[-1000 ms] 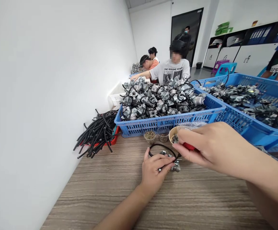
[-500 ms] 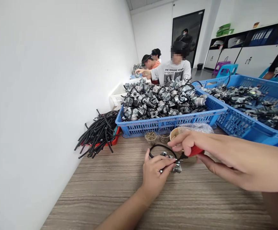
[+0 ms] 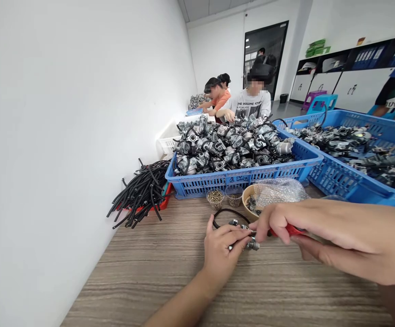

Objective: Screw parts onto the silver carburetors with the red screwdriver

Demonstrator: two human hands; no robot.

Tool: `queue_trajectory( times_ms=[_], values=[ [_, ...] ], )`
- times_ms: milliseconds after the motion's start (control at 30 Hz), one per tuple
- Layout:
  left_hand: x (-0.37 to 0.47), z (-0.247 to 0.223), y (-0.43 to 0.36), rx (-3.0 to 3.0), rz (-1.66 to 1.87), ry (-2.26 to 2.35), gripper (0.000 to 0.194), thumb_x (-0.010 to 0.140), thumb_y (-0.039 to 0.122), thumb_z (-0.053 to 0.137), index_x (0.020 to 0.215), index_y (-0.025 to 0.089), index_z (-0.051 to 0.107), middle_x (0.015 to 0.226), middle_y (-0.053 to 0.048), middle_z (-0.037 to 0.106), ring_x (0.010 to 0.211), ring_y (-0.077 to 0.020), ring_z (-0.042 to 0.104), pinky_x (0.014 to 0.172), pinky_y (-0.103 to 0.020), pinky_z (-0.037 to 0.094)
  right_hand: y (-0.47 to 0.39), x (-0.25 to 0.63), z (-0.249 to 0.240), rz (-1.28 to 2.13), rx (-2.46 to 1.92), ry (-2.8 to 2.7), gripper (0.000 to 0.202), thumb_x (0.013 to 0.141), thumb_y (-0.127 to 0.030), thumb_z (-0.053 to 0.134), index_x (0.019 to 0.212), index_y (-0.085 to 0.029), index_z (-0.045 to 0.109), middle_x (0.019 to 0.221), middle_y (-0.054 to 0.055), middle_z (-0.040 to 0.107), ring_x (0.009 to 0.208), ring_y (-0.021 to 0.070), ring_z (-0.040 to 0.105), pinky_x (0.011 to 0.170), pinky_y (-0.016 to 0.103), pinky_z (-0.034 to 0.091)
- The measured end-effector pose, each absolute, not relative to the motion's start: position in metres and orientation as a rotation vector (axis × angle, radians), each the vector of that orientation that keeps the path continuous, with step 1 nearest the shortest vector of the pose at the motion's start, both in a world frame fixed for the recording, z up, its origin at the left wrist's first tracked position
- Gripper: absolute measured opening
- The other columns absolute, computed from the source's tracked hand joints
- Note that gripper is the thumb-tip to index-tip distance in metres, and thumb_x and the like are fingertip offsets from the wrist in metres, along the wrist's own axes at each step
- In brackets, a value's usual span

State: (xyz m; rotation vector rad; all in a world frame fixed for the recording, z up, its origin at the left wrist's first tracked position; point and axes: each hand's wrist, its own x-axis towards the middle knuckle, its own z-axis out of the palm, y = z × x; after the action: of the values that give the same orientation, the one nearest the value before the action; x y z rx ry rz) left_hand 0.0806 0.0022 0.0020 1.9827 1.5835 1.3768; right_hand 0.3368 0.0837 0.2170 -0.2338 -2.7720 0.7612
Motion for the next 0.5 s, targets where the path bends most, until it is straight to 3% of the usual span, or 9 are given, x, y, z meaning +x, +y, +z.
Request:
queue_trajectory(
  times_ms=[233, 500],
  values=[
    [0.082, -0.001, 0.003, 1.952, 1.396, 1.572, 0.013, 0.107, 0.03, 0.087, 0.117, 0.037, 0.093, 0.114, -0.002, 0.094, 0.109, -0.0242, 0.09, 0.148, -0.073, 0.014, 0.096, 0.325, 0.205, 0.752, -0.358, -2.695, 0.015, 0.118, -0.037, 0.057, 0.126, -0.03, 0.068, 0.115, 0.005, 0.08, 0.096, 0.0235, 0.077, 0.083, 0.036, 0.061],
    [0.082, -0.002, 0.002, 1.95, 1.411, 1.577, 0.016, 0.107, 0.027, 0.087, 0.118, 0.038, 0.092, 0.112, 0.0, 0.094, 0.109, -0.0238, 0.09, 0.147, -0.075, 0.014, 0.096, 0.321, 0.193, 0.458, -0.413, -2.688, 0.026, 0.12, -0.054, 0.059, 0.12, -0.029, 0.065, 0.102, 0.002, 0.079, 0.079, 0.0215, 0.071, 0.069, 0.033, 0.047]
  ],
)
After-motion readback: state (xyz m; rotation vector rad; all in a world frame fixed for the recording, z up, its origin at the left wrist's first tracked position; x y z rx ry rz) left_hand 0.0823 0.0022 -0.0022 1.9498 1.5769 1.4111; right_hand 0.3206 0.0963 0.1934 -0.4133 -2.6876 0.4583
